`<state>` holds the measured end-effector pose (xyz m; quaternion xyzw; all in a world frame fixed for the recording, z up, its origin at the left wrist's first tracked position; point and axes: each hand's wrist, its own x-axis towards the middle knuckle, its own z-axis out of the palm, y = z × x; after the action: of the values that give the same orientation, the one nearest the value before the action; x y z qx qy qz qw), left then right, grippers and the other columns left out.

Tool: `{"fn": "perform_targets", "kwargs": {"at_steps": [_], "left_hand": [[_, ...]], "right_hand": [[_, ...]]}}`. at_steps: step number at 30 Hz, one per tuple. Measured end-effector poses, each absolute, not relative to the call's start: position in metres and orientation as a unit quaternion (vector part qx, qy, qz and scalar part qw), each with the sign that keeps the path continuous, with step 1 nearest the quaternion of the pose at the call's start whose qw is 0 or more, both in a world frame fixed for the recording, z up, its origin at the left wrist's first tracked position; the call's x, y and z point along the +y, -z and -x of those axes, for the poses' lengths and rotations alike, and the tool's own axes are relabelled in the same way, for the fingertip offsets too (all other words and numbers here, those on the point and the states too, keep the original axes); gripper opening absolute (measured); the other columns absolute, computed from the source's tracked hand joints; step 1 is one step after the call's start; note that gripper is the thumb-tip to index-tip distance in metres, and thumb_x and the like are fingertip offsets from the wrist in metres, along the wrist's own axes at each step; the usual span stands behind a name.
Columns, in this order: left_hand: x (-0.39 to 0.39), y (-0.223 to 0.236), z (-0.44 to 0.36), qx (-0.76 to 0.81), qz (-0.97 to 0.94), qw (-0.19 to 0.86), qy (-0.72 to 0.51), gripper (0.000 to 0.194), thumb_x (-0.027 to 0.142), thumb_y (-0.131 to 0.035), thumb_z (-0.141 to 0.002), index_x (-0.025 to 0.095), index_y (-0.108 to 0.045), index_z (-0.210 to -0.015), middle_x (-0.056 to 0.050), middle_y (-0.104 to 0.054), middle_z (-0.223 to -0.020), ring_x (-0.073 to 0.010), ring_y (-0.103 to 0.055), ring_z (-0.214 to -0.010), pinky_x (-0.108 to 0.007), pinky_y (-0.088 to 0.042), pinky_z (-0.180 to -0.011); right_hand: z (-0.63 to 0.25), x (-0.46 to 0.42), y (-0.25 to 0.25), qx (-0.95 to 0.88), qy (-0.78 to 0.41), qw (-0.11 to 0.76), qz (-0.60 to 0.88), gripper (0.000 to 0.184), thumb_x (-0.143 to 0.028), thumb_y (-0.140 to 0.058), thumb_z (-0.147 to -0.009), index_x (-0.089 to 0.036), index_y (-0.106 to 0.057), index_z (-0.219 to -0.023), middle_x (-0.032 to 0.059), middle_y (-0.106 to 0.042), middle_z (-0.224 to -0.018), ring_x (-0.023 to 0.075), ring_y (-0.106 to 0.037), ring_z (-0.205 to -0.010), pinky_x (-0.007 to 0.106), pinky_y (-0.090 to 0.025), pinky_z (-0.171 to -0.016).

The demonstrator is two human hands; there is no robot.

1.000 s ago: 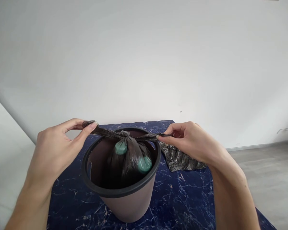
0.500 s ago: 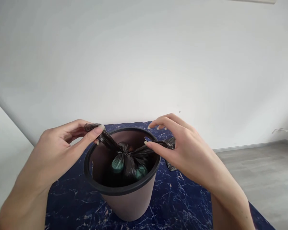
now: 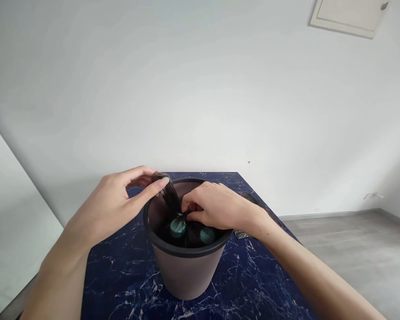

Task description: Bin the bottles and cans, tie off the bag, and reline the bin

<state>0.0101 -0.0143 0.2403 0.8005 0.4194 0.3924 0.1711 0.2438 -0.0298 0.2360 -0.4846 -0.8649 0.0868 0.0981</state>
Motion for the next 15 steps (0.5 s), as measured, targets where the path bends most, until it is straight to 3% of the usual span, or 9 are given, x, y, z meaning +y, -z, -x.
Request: {"fn": "perform_targets", "kwargs": {"at_steps": [5, 11, 15], "left_hand": [[-0.015, -0.243, 0.007, 0.443, -0.776, 0.16, -0.42, 0.054, 0.071, -0.068, -0.095, 0.032, -0.07, -0.132, -0.005, -0.076, -0.136, -0.0299, -0.071, -0.125, -0.04, -0.061, -0.102], [-0.014, -0.244, 0.022, 0.464, -0.789, 0.157, -0.37, 0.058, 0.076, -0.059, -0.097, 0.035, -0.066, -0.137, -0.005, -0.071, -0.144, -0.0322, -0.068, -0.132, -0.047, -0.058, -0.106], [-0.013, -0.239, 0.026, 0.464, -0.814, 0.161, -0.31, 0.063, 0.076, -0.053, -0.1, 0.034, -0.059, -0.147, -0.008, -0.07, -0.148, -0.0336, -0.067, -0.135, -0.049, -0.058, -0.105]], "right_hand": [[-0.244, -0.032, -0.24, -0.849, -0.04, 0.144, 0.507, 0.018, -0.022, -0.061, -0.098, -0.023, -0.077, -0.106, 0.0059, -0.081, -0.111, 0.0257, -0.074, -0.103, 0.04, -0.054, -0.087], [-0.258, -0.037, -0.264, -0.808, -0.025, 0.266, 0.525, 0.019, -0.032, -0.057, -0.099, -0.023, -0.072, -0.106, 0.007, -0.079, -0.11, 0.0242, -0.074, -0.101, 0.04, -0.056, -0.085], [-0.266, -0.041, -0.281, -0.768, -0.025, 0.366, 0.524, 0.017, -0.034, -0.06, -0.095, -0.023, -0.07, -0.104, 0.0089, -0.078, -0.111, 0.0262, -0.073, -0.104, 0.043, -0.057, -0.092]]}}
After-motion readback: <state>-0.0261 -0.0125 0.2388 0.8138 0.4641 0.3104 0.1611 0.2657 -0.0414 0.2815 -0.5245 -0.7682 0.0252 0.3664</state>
